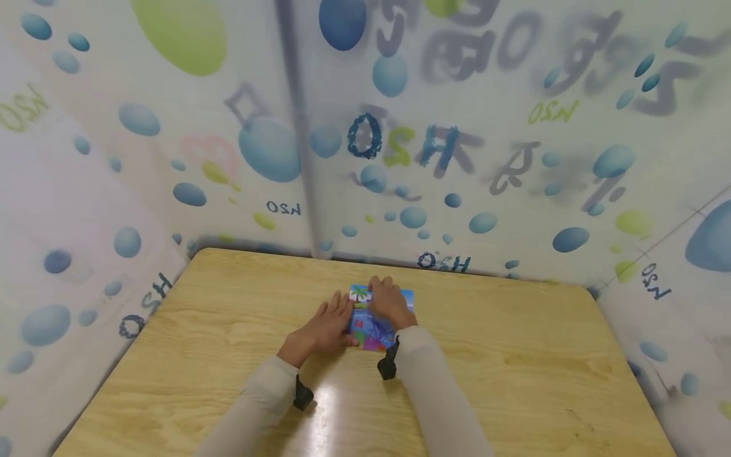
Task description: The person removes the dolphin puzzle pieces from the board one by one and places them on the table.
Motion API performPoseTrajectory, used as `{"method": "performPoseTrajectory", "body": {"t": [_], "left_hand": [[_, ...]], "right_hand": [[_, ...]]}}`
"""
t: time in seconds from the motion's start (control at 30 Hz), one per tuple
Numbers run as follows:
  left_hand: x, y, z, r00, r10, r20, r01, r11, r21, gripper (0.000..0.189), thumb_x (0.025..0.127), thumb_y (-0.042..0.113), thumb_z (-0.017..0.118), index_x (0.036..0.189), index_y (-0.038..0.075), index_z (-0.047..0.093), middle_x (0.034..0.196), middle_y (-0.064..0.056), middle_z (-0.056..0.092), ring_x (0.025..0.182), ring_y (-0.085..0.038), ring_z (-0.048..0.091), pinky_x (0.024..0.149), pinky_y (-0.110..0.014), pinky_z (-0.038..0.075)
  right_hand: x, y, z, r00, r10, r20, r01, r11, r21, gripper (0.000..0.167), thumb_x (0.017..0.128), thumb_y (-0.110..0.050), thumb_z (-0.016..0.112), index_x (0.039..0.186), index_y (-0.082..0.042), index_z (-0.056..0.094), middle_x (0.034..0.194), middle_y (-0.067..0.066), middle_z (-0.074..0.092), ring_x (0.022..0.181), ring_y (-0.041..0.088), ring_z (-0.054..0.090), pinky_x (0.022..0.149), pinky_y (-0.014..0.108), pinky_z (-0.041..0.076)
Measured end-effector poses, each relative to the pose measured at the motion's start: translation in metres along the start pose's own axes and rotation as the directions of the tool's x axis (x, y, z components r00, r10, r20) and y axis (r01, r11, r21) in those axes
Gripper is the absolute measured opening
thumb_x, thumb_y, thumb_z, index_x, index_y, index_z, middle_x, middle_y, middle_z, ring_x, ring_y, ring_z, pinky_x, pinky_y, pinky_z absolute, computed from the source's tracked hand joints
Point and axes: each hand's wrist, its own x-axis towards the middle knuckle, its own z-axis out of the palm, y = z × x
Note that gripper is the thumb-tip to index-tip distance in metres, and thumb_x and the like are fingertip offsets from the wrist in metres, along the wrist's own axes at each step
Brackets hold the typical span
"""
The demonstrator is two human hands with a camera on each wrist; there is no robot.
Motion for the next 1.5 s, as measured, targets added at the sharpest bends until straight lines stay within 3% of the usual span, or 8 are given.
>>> {"method": "performPoseTrajectory", "body": {"t": [0.27, 0.5, 0.97, 1.27, 1.5], "left_hand": [[0.001, 0.000, 0.000, 1.000, -0.012, 0.021, 0.011, 1.000, 0.012, 0.095, 0.094, 0.047, 0.062, 0.157, -0.003, 0.011, 0.165, -0.022, 0.003, 0.153, -0.036, -0.003, 0.124, -0.053, 0.007], [0.005, 0.001, -0.001, 0.999, -0.036, 0.012, 0.035, 0.998, 0.059, 0.096, 0.092, 0.049, 0.064, 0.157, -0.001, 0.014, 0.165, -0.021, 0.007, 0.153, -0.035, 0.000, 0.124, -0.053, 0.007], [0.006, 0.004, -0.006, 0.999, -0.032, 0.014, 0.031, 0.996, 0.078, 0.097, 0.091, 0.049, 0.064, 0.157, -0.003, 0.015, 0.165, -0.021, 0.010, 0.153, -0.036, 0.004, 0.123, -0.056, 0.009], [0.002, 0.006, -0.005, 0.998, -0.056, 0.042, 0.053, 0.995, 0.079, 0.095, 0.092, 0.049, 0.063, 0.157, -0.002, 0.016, 0.165, -0.021, 0.009, 0.154, -0.034, 0.005, 0.123, -0.054, 0.012], [0.007, 0.007, -0.003, 0.993, -0.101, 0.061, 0.094, 0.990, 0.109, 0.093, 0.095, 0.049, 0.058, 0.158, 0.000, 0.011, 0.166, -0.017, 0.004, 0.154, -0.030, 0.002, 0.124, -0.050, 0.011]], "right_hand": [[0.000, 0.003, -0.002, 0.995, -0.090, -0.035, 0.091, 0.995, 0.047, 0.031, 0.087, 0.006, 0.058, 0.116, -0.002, 0.055, 0.114, 0.015, 0.055, 0.102, 0.031, 0.056, 0.096, 0.047, 0.048], [0.002, 0.012, -0.001, 0.968, -0.215, -0.129, 0.218, 0.976, 0.012, 0.031, 0.090, 0.006, 0.062, 0.121, 0.001, 0.060, 0.111, 0.016, 0.061, 0.104, 0.033, 0.061, 0.095, 0.048, 0.050], [0.011, 0.010, -0.005, 0.971, -0.190, -0.144, 0.182, 0.981, -0.064, 0.021, 0.092, -0.001, 0.064, 0.112, 0.000, 0.069, 0.109, 0.014, 0.065, 0.107, 0.033, 0.062, 0.096, 0.048, 0.051], [0.012, 0.011, 0.000, 0.975, -0.170, -0.141, 0.168, 0.986, -0.021, 0.022, 0.089, -0.004, 0.069, 0.110, 0.000, 0.070, 0.107, 0.013, 0.066, 0.105, 0.031, 0.063, 0.095, 0.045, 0.051], [0.014, 0.011, -0.001, 0.973, -0.158, -0.170, 0.166, 0.985, 0.037, 0.021, 0.086, -0.002, 0.069, 0.106, 0.001, 0.070, 0.104, 0.014, 0.068, 0.101, 0.031, 0.064, 0.091, 0.044, 0.053]]}}
